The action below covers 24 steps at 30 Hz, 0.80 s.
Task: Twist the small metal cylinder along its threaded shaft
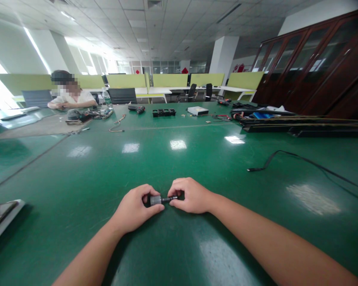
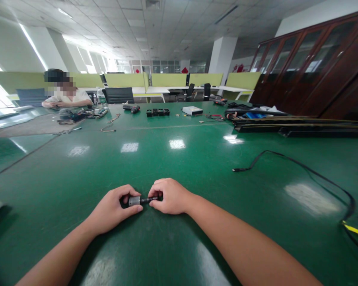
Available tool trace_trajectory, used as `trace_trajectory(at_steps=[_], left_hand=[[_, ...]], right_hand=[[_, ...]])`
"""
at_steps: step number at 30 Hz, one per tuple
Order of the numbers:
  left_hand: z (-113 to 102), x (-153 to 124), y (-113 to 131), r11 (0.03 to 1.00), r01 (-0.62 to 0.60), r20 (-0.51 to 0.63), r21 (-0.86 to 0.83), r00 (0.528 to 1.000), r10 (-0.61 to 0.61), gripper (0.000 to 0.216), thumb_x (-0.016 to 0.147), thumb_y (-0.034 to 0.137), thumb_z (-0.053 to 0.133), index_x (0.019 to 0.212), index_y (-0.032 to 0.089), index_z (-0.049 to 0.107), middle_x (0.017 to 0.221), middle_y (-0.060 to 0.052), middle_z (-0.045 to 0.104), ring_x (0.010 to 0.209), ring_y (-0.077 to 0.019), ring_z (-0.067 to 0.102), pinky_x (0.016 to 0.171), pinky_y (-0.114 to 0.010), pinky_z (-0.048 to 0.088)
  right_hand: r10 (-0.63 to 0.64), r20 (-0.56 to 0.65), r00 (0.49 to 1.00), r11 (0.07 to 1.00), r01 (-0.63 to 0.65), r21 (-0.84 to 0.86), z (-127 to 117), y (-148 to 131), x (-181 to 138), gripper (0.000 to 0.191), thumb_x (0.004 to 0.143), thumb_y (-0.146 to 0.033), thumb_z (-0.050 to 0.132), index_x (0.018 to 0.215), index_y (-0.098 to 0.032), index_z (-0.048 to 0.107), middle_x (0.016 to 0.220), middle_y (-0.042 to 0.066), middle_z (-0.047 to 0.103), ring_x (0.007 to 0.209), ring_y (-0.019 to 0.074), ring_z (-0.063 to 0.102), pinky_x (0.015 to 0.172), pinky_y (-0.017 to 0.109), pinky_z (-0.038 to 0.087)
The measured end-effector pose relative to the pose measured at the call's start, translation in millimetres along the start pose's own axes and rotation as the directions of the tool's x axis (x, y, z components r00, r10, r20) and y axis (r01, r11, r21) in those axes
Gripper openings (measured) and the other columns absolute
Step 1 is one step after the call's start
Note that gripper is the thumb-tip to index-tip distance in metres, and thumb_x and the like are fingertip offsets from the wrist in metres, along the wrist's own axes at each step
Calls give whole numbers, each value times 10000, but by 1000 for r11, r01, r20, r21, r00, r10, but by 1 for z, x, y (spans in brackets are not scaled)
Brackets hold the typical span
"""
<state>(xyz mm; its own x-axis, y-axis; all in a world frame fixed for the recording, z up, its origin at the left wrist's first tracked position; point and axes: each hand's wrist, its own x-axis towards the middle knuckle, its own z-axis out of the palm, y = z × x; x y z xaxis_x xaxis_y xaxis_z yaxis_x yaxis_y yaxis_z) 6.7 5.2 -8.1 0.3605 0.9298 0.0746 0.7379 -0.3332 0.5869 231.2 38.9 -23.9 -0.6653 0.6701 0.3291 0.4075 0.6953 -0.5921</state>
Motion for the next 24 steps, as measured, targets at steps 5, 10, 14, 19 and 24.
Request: trace_trajectory(at_steps=[5, 10, 14, 19, 24], left_hand=[[0, 0, 0, 1000, 3, 2, 6, 1000, -3, 221, 753, 393, 719, 872, 209, 687, 778, 6, 633, 716, -181, 557, 643, -270, 387], [0, -1, 1, 1000, 6, -1, 10, 1000, -6, 232, 752, 397, 719, 881, 207, 687, 776, 6, 629, 714, -182, 556, 641, -272, 384], [0, -1, 0, 1000, 7, 1, 5, 1000, -7, 233, 754, 400, 718, 887, 211, 687, 780, 8, 630, 716, -181, 556, 646, -273, 386], [-1, 0, 1, 1000, 7, 3, 9, 1000, -7, 228, 754, 396, 714, 882, 209, 684, 782, 6, 635, 718, -179, 556, 646, -273, 387], [-1, 0, 3, 1000, 9, 4, 11, 1000, -9, 233, 750, 401, 707, 878, 207, 684, 776, 5, 634, 712, -177, 554, 641, -269, 388]], right_hand=[[4, 3, 1000, 1000, -4, 4, -1, 0, 0, 77, 720, -151, 706, 796, -159, 697, 703, -2, 610, 647, 124, 552, 627, 233, 425], [4, 3, 1000, 1000, -4, 0, 0, 0, 0, 87, 714, -140, 704, 799, -158, 695, 700, -3, 608, 644, 122, 550, 621, 230, 421], [5, 6, 1000, 1000, -5, -4, 0, 1, 0, 87, 716, -144, 703, 800, -158, 692, 703, -3, 610, 650, 123, 553, 626, 231, 424], [11, 7, 1000, 1000, -11, -3, 0, 0, 0, 88, 713, -140, 698, 800, -155, 691, 706, -3, 610, 644, 121, 551, 624, 229, 427], [17, 13, 1000, 1000, -17, 0, -1, 0, 0, 82, 714, -149, 698, 795, -153, 689, 707, -2, 608, 641, 121, 550, 619, 229, 429]])
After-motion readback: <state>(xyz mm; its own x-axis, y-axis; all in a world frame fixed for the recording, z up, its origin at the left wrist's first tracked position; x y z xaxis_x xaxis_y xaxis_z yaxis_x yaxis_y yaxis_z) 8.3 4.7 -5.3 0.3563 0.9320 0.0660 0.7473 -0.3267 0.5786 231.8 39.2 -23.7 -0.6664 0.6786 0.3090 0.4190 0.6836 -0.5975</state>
